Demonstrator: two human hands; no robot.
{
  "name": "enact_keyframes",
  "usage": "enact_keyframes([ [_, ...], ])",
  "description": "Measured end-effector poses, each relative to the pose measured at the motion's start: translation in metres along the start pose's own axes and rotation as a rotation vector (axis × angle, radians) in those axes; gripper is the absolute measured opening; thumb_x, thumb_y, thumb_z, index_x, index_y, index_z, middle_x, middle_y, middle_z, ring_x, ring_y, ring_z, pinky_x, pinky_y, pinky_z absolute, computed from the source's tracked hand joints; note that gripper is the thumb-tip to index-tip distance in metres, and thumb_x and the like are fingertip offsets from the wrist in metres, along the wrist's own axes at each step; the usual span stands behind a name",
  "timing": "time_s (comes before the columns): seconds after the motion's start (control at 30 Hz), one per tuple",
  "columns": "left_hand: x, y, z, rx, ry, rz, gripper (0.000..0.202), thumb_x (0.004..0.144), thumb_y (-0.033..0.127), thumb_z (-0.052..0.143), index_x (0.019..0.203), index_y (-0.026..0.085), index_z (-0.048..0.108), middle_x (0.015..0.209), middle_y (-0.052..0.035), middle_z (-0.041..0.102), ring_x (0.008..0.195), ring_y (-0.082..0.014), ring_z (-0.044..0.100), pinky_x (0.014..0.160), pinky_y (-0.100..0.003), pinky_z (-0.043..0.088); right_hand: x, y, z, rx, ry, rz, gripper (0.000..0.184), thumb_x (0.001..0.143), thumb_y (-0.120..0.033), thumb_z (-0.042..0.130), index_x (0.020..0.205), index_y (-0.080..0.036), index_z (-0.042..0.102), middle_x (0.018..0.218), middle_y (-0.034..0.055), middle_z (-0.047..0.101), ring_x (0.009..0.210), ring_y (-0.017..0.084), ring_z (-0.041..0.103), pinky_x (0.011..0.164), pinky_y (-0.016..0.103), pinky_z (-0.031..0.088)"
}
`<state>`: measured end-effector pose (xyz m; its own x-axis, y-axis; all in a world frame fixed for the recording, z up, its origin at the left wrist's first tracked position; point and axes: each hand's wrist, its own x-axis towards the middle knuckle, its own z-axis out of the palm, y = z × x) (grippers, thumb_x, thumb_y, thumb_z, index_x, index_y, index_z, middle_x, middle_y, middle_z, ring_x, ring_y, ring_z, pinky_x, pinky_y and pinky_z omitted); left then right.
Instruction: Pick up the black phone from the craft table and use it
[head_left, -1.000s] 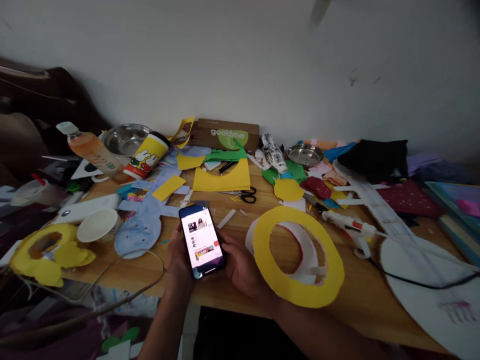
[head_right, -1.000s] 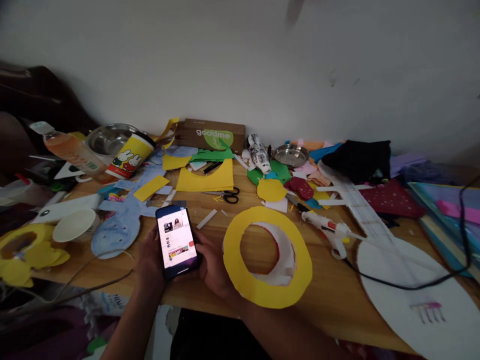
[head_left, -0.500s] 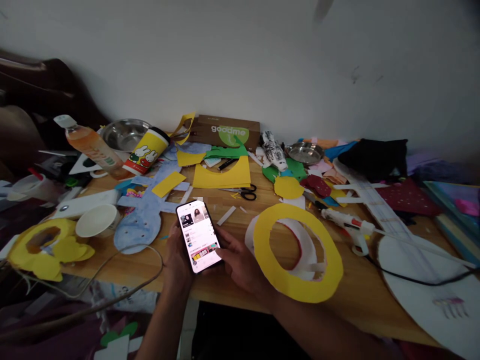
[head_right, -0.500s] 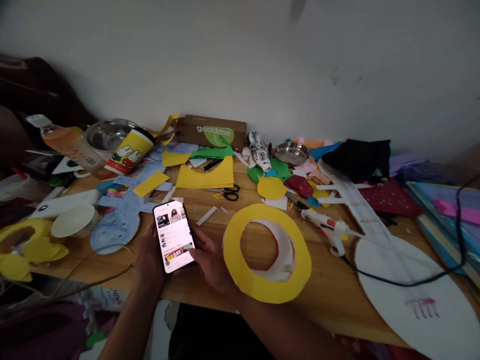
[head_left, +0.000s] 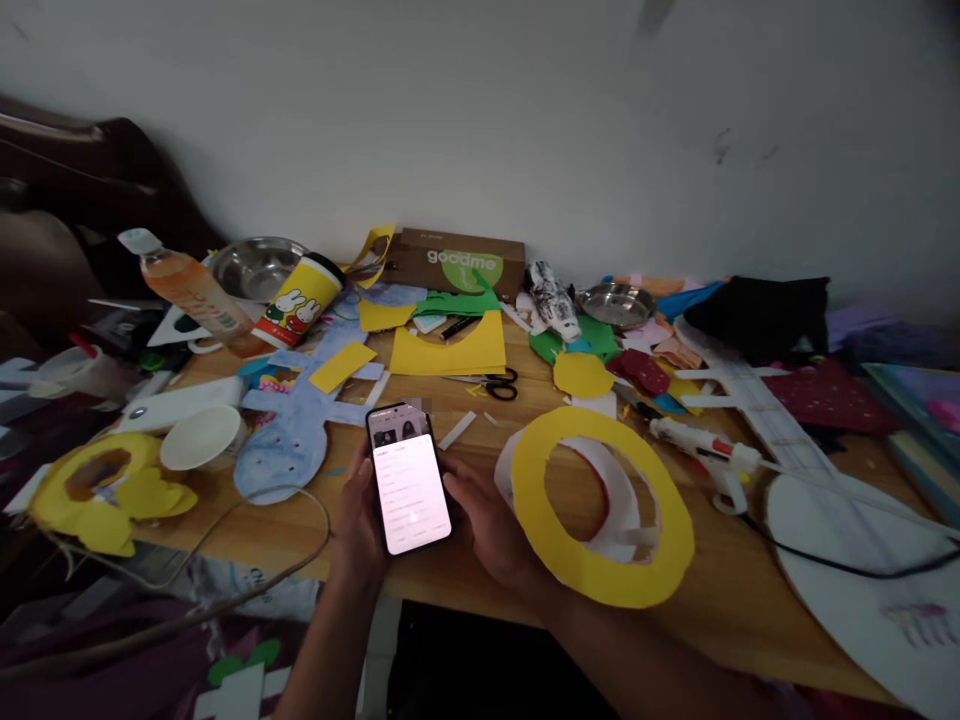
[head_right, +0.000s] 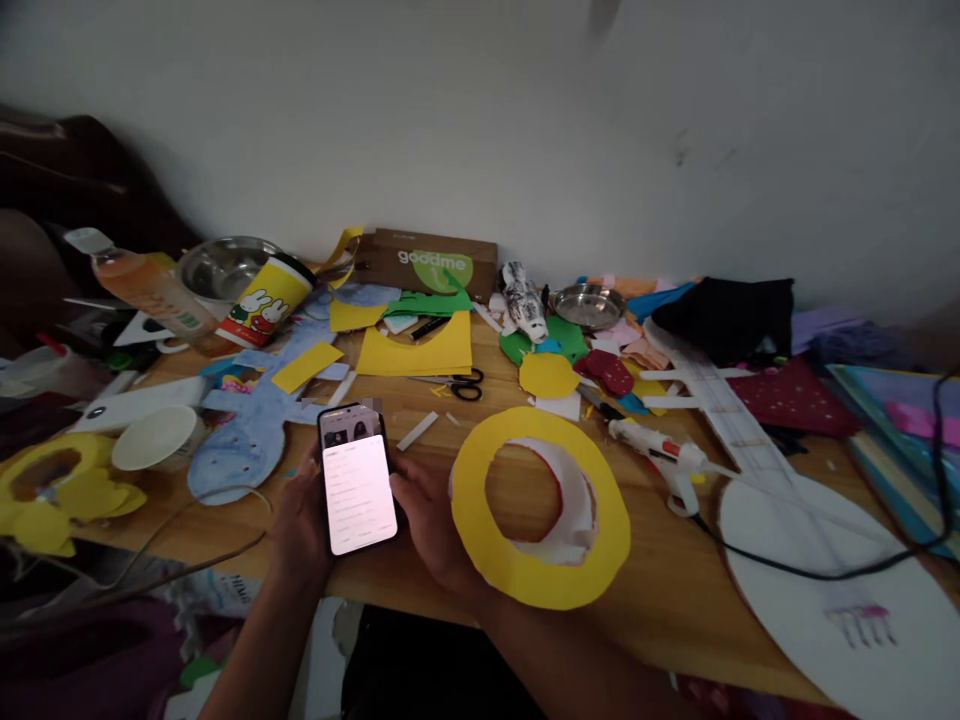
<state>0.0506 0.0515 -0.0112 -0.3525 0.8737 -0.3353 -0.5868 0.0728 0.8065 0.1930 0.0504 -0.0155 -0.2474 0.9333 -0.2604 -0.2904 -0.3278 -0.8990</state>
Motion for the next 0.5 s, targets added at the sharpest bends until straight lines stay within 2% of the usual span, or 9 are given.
enact_keyframes([
  [0.1, -0.003, 0.001, 0.001, 0.002, -0.034, -0.027, 0.053, 0.073, 0.041, 0.072, 0.122, 0.021, 0.066, 0.108, -0.0077, 0.076, 0.099, -0.03, 0.072, 0.085, -0.042, 0.057, 0.003, 0.0, -0.001, -0.106, 0.099, -0.042, 0.028, 0.089, -0.043, 0.058, 0.102, -0.025, 0.075, 0.106, 0.0026, 0.075, 0.108, 0.027, 0.064, 0.099, 0.042, 0.046],
  [0.2, -0.004, 0.0, 0.003, 0.001, -0.041, -0.03, 0.052, 0.073, 0.037, 0.071, 0.122, 0.023, 0.066, 0.109, -0.0068, 0.076, 0.101, -0.0302, 0.072, 0.086, -0.042, 0.057, 0.01, -0.003, 0.0, -0.112, 0.106, -0.04, 0.025, 0.087, -0.039, 0.057, 0.092, -0.022, 0.075, 0.092, 0.0029, 0.075, 0.099, 0.026, 0.065, 0.091, 0.039, 0.048],
  [0.37, -0.003, -0.001, 0.004, -0.005, -0.07, -0.03, 0.055, 0.074, 0.037, 0.071, 0.127, 0.025, 0.064, 0.114, -0.0072, 0.075, 0.099, -0.0289, 0.073, 0.085, -0.041, 0.057, 0.02, -0.008, 0.005, -0.098, 0.065, -0.036, 0.027, 0.082, -0.035, 0.057, 0.096, -0.019, 0.074, 0.092, 0.0034, 0.075, 0.088, 0.024, 0.067, 0.083, 0.037, 0.051],
  [0.5, -0.002, -0.001, 0.004, 0.007, -0.066, -0.027, 0.06, 0.072, 0.037, 0.074, 0.13, 0.024, 0.063, 0.116, -0.0088, 0.075, 0.098, -0.0286, 0.073, 0.084, -0.039, 0.057, 0.022, -0.01, 0.005, -0.126, 0.07, -0.01, 0.026, 0.08, -0.035, 0.058, 0.092, -0.018, 0.075, 0.088, 0.0045, 0.075, 0.082, 0.024, 0.068, 0.077, 0.038, 0.052],
])
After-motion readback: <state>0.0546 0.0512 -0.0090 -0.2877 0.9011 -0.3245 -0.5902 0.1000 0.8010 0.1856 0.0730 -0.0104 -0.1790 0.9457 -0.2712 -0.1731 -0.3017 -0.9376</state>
